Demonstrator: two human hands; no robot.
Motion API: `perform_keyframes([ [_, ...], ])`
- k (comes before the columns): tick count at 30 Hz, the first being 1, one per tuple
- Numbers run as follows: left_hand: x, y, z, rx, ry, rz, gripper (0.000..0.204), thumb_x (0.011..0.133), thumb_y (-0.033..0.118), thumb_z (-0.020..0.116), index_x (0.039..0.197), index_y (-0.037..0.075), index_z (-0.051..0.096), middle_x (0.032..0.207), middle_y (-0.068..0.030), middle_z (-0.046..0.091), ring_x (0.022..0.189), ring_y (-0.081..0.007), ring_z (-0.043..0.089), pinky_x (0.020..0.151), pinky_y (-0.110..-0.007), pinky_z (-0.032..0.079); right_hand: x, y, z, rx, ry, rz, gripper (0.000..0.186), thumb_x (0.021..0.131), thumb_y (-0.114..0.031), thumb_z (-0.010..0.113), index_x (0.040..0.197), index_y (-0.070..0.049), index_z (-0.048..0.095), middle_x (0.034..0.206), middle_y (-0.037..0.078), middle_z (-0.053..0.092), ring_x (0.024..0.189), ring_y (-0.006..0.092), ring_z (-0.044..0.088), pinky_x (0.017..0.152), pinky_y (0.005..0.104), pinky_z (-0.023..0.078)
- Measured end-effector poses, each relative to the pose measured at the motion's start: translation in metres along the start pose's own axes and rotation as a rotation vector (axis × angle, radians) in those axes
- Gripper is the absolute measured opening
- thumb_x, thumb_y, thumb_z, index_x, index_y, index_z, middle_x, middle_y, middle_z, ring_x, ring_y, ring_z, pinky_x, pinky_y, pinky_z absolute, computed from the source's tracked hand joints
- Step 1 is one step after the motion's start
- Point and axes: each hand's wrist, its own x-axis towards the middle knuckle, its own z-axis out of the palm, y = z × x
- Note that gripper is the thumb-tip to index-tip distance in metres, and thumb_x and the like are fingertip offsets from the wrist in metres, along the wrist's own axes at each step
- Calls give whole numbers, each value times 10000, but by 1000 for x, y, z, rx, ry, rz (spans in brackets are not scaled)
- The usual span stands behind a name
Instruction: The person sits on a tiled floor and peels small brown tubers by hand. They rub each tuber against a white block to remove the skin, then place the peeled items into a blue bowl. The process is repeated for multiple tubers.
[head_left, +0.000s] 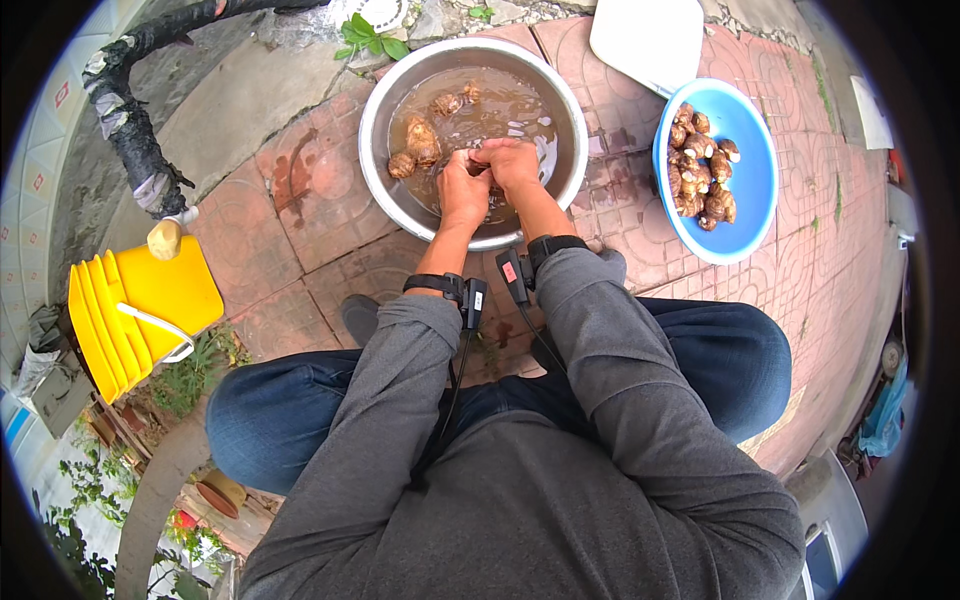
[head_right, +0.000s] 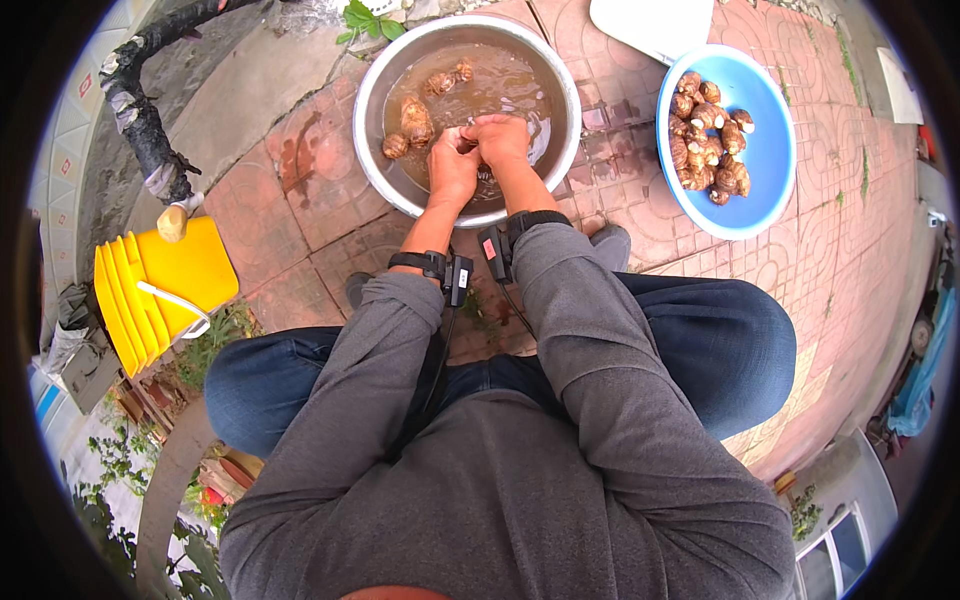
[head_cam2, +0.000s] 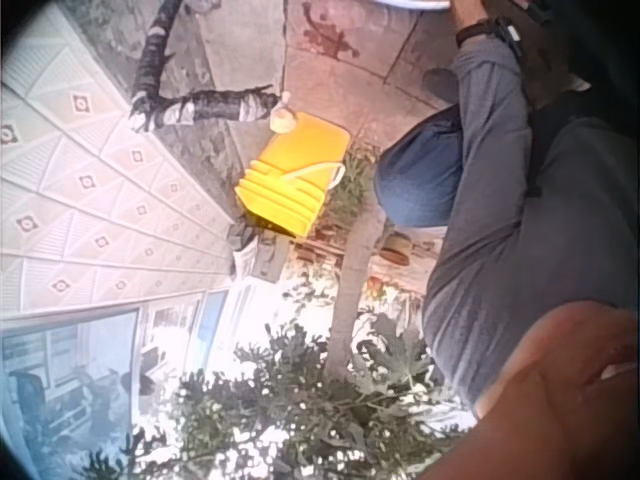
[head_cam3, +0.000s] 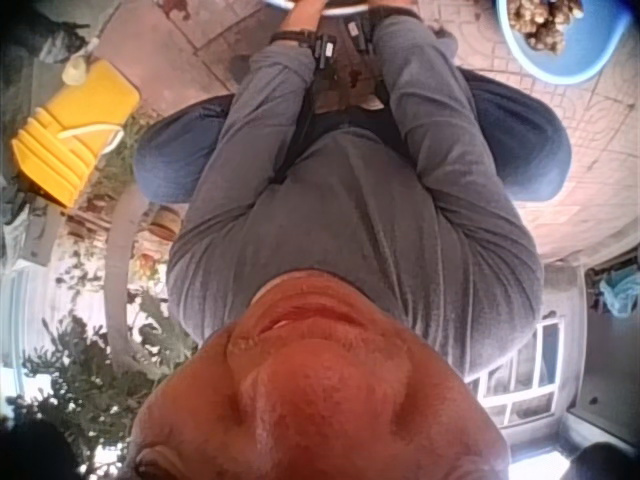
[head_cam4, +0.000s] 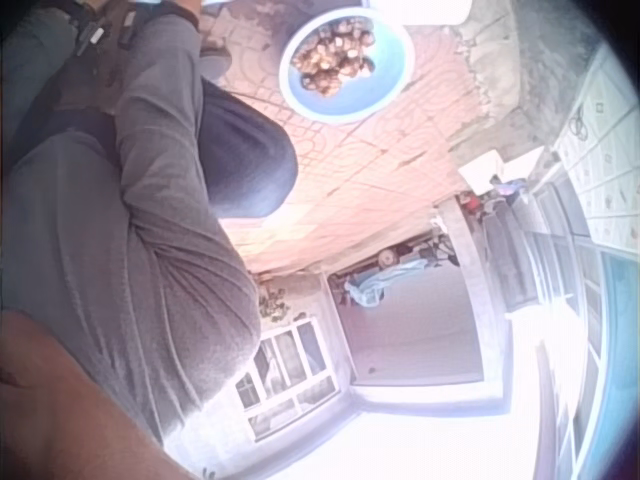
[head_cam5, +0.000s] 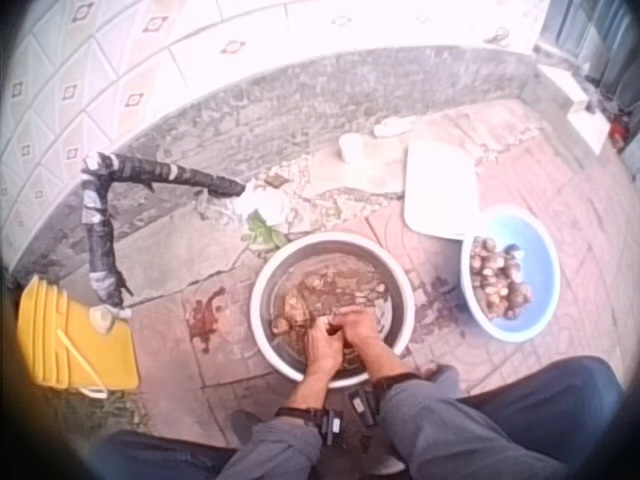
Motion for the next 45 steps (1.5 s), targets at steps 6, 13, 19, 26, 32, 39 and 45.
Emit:
perform_keyframes([
  [6, 7, -12, -10, -523, -131, -118, 266, 874, 18, 735, 1117, -61, 660, 1018, -92, 719, 912, -138, 656, 824, -271, 526, -4, -12, -20, 220, -210, 294, 208, 933, -45, 661, 1129, 2, 708, 1065, 128, 714, 937, 236, 693, 801, 361, 611],
  [13, 11, -17, -19, -858, -169, -332, 212, 926, 119, 729, 1095, 19, 647, 982, -46, 690, 864, -121, 661, 726, -261, 549, -16, -11, -31, 479, -326, 388, 241, 976, -87, 614, 1205, -34, 665, 1080, 82, 685, 908, 207, 654, 822, 376, 609],
  [19, 6, -13, -11, -547, -194, -183, 153, 947, 86, 693, 1067, 27, 620, 1000, -63, 688, 866, -145, 657, 766, -287, 536, -4, -13, -17, 226, -124, 299, 176, 899, -180, 746, 1009, -50, 704, 939, 56, 691, 776, 165, 644, 643, 309, 606],
  [26, 8, 0, -4, -609, -194, -387, 326, 944, 145, 705, 1211, 2, 584, 991, -74, 685, 776, -142, 677, 610, -264, 530, 14, -8, -13, -361, 58, 27, 226, 893, -250, 724, 970, -39, 748, 874, 147, 731, 824, 265, 705, 658, 370, 559],
  [32, 18, 16, -15, -335, -114, -535, 373, 961, 423, 652, 1094, 75, 635, 862, -27, 616, 601, -115, 526, 471, -269, 429, -8, -12, -21, -845, 155, -83, 280, 851, -295, 698, 1009, -72, 760, 1066, 241, 705, 1025, 397, 677, 904, 463, 523],
  [39, 29, 10, -17, -199, -84, -576, 472, 1048, 524, 401, 984, 104, 605, 767, 11, 506, 562, -112, 448, 471, -298, 406, -20, -8, -19, -4, -188, 196, 262, 981, -283, 635, 1179, -117, 680, 948, -13, 687, 695, 73, 579, 562, 244, 462],
  [45, 24, 5, -14, -476, -278, -658, 547, 1033, 573, 388, 930, 89, 622, 716, -11, 562, 576, -141, 528, 517, -318, 477, -18, -9, -23, 296, -182, 316, 303, 1025, -154, 489, 1279, -79, 637, 880, 45, 691, 651, 124, 609, 539, 266, 501],
])
